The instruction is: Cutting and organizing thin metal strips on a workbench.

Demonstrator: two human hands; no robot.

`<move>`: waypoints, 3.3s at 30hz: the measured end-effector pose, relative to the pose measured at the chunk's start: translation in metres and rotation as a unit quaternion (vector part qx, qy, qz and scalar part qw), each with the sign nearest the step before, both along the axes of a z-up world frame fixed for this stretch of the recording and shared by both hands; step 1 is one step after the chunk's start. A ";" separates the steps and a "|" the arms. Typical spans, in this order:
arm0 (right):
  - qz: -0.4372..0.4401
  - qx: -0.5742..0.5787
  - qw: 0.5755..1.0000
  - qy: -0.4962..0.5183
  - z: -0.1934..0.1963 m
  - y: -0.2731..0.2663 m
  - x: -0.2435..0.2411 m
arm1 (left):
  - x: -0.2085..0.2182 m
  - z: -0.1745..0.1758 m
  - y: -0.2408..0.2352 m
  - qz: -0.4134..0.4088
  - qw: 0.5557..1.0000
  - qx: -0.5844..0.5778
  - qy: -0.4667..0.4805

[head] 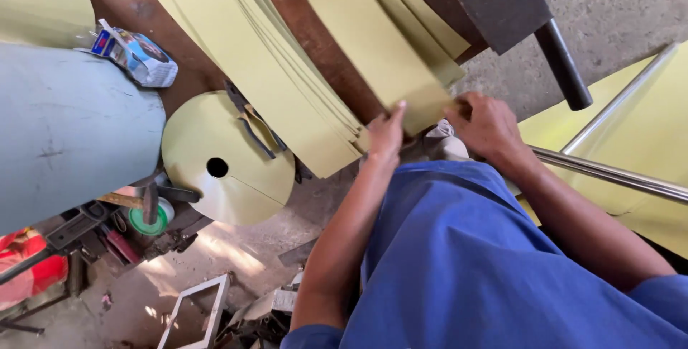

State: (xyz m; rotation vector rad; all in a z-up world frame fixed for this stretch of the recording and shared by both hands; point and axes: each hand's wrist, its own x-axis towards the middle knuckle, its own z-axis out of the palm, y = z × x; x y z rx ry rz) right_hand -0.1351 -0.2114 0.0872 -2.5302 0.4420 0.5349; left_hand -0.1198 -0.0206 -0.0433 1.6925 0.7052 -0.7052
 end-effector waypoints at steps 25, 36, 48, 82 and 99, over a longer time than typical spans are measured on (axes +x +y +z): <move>-0.112 0.566 0.809 0.108 -0.035 -0.043 0.058 | 0.022 0.047 0.001 0.224 0.945 -0.227 -0.068; 0.146 0.453 0.879 -0.031 0.082 0.066 0.095 | 0.058 0.167 0.101 0.171 0.936 -0.008 -0.307; 0.017 0.536 0.823 0.188 -0.068 0.161 0.031 | -0.036 0.044 0.179 0.221 0.944 0.102 -0.222; -0.176 0.487 0.842 0.150 -0.076 -0.022 0.077 | 0.006 0.073 0.034 0.183 0.973 -0.132 -0.052; 0.021 0.532 0.837 0.129 0.006 0.041 0.110 | 0.066 0.071 0.072 0.240 0.951 -0.134 -0.142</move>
